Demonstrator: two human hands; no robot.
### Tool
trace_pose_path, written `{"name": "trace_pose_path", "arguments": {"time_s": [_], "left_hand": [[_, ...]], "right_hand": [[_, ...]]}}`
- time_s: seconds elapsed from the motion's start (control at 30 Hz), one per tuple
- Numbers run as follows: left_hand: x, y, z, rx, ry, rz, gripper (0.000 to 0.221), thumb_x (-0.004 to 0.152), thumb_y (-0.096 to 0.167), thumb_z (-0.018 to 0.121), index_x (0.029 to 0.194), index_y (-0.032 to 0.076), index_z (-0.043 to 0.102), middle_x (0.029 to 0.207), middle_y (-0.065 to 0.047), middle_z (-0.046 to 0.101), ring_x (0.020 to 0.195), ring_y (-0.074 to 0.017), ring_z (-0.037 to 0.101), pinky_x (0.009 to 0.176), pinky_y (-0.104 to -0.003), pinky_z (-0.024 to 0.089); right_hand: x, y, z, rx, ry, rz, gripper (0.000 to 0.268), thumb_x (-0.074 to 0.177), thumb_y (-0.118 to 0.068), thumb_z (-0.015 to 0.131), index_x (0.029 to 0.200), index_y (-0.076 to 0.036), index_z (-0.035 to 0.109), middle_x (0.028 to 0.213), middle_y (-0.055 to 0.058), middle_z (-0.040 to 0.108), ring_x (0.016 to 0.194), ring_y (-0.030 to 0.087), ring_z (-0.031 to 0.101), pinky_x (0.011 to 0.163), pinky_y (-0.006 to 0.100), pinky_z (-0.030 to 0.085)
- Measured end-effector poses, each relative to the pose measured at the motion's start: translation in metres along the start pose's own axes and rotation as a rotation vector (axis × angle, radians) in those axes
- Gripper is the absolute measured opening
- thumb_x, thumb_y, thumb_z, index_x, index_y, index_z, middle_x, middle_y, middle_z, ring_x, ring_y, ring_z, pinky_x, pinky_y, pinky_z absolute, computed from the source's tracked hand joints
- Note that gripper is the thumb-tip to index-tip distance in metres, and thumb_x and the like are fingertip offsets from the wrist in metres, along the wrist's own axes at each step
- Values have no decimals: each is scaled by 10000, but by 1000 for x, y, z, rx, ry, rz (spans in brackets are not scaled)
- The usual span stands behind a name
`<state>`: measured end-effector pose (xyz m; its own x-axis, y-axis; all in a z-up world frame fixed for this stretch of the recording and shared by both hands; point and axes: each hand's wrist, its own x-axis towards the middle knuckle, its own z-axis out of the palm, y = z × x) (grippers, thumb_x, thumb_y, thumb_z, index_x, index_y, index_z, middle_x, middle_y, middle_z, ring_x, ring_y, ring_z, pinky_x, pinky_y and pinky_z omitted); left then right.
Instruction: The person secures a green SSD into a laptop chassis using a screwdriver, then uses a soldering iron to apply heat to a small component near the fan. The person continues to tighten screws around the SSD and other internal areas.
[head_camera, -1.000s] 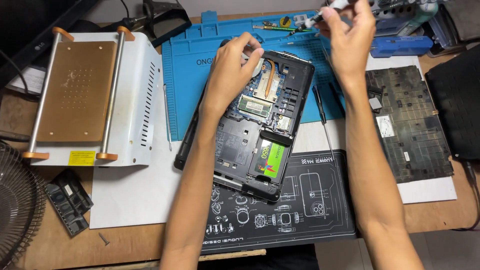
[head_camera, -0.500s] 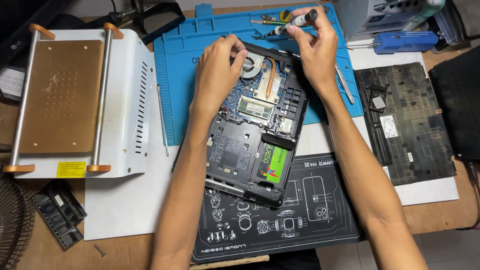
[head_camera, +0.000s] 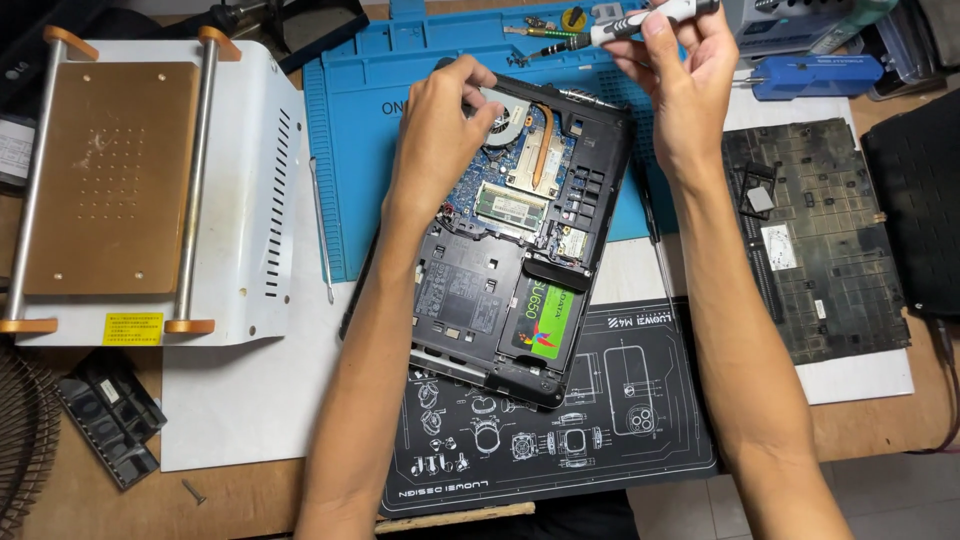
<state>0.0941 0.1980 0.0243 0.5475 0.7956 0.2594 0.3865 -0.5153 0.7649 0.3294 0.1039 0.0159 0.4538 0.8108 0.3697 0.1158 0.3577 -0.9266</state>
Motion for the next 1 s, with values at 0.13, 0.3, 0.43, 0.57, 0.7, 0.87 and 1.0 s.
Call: {"name": "trace_pose_path", "arguments": {"time_s": [0.13,0.3,0.43,0.57,0.7,0.87,1.0], "left_hand": [[2,0,5,-69,-22,34,315,871,102,827,1133,78,654,857,-10,752,617,-97,675,671,-294,594],[1,5,4,-147,54,151,19,903,55,761,922,53,762,821,-30,771,709,-78,668,631,-213,563],[3,3,-6,-120,107,159,37,889,67,758,857,73,776,760,-1,758,669,-61,617,612,-238,516],[1,3,-18,-401,100,50,108,941,156,717,898,66,759,696,-22,710,592,-57,650,602,-216,556],[2,5,-26,-738,13,-76,72,912,91,781,934,30,749,833,-85,755,653,-109,710,598,-180,576],[6,-4,-25,-865,41,-133,107,871,44,795,964,1,767,901,-128,754,716,-168,758,707,-233,618],[8,-7,-28,-1130,-55,-325,308,830,139,814,1112,28,756,1123,-197,793,970,-246,814,983,-295,604]], "right_hand": [[-1,-2,0,84,-8,93,410,991,-368,743,1213,-91,537,1094,78,750,1002,192,806,865,235,685],[-7,-13,11,77,-123,69,413,1027,-369,704,1265,-76,536,1131,103,741,1017,200,791,887,245,674],[-6,-15,16,98,-83,62,342,1022,-348,707,1180,-80,565,1088,93,742,1003,209,801,872,251,676],[-7,-18,19,90,-68,-30,316,1061,-296,693,1251,-82,558,1101,106,739,996,253,796,916,327,682],[-8,-22,25,89,-74,-118,272,1091,-264,674,1233,-73,543,1079,124,720,988,280,785,937,381,694],[-10,-30,30,117,-72,-174,236,1107,-226,658,1231,-80,520,1142,97,658,995,297,754,972,416,669],[-14,-46,37,92,-111,-288,191,1158,-164,585,1275,-47,490,1235,124,579,1053,363,714,1024,482,651]]}}
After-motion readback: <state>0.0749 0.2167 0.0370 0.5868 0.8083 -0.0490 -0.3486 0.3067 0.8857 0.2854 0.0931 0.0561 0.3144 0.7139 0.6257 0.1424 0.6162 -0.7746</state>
